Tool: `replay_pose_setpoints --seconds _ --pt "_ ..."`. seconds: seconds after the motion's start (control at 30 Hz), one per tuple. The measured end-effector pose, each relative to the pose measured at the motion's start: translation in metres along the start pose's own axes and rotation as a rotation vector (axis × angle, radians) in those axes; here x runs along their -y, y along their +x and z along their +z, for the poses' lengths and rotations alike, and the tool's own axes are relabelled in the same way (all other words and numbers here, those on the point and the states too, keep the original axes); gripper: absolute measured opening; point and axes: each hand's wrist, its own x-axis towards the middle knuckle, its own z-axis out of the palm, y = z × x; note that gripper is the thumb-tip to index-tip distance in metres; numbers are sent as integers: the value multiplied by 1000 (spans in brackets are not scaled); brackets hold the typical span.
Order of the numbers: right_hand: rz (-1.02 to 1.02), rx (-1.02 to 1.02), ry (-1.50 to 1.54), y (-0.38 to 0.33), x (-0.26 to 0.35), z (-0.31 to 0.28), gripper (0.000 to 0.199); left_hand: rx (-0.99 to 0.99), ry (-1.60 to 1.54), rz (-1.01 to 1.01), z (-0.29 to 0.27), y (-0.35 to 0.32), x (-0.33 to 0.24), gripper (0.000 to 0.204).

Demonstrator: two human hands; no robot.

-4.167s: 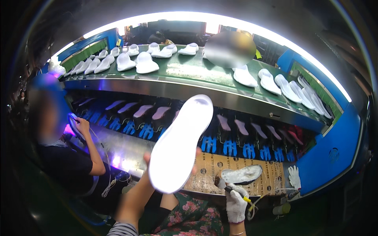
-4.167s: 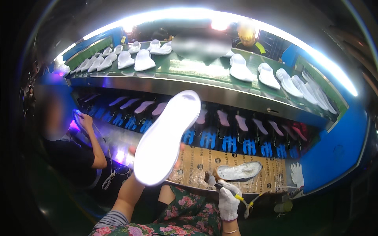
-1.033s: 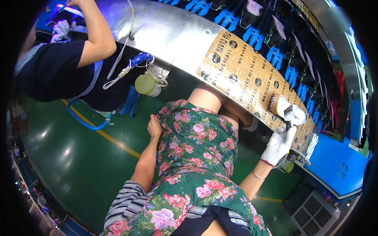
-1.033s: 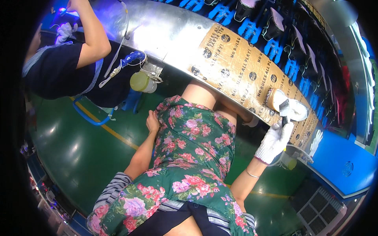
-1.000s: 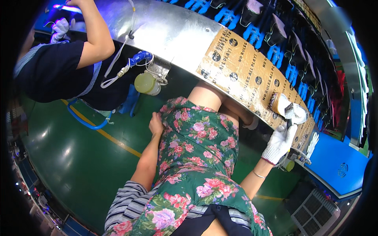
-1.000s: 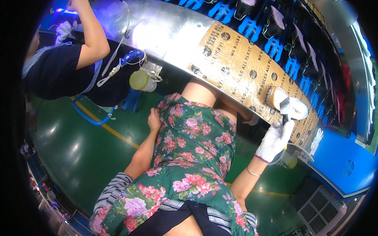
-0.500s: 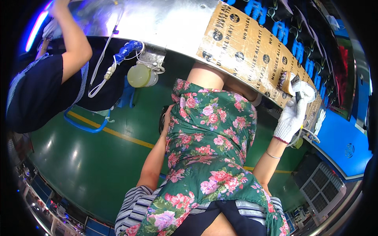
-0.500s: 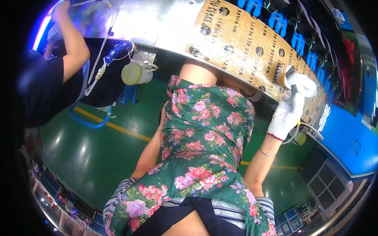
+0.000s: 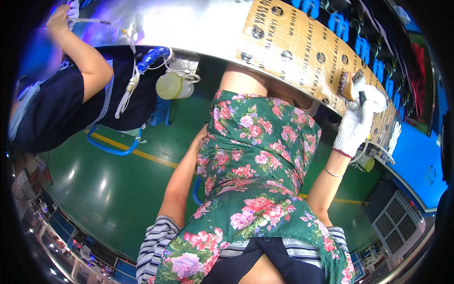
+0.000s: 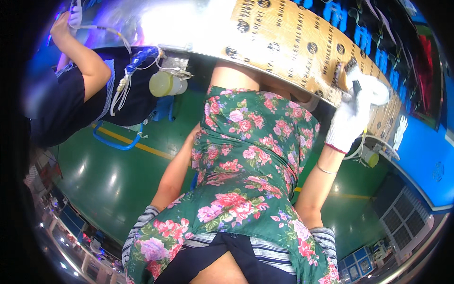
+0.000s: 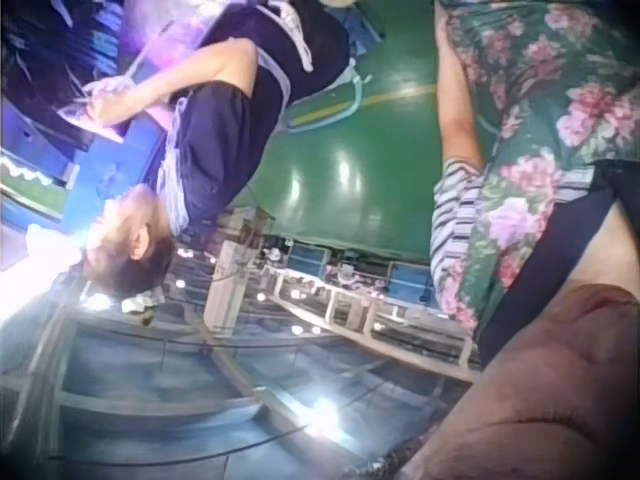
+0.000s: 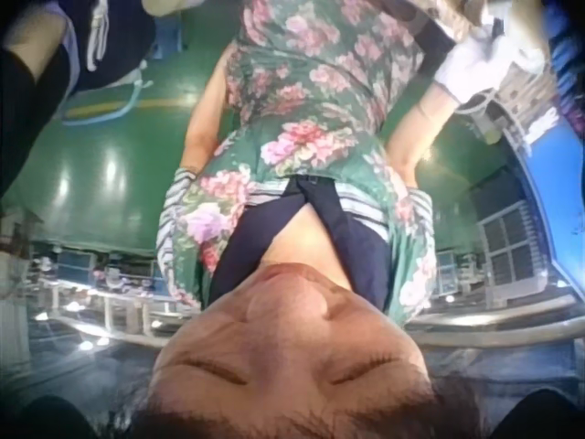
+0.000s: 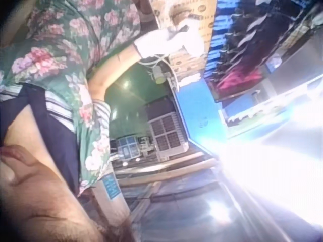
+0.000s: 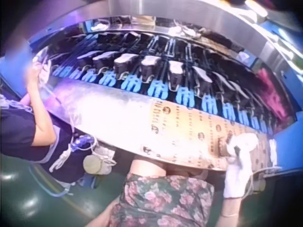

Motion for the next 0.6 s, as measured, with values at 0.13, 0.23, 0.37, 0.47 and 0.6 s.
replay_pose_setpoints --seconds 0.13,0.23,0.37,0.47,0.6 --pt "15 -51 112 2 -7 -7 41 82 19 -119 -27 5 -17 51" --pt "23 -94 110 -4 -11 -8 39 0 82 -99 -27 -11 -51 54" --pt "119 -87 215 -6 -16 -20 37 -34 74 -223 -18 -31 -90 59" --pt "128 -123 209 -6 -22 -27 37 -148 -35 -391 -3 -43 -109 47" --pt "126 -101 220 -4 -18 -26 36 -166 -125 -479 15 -49 -127 45"
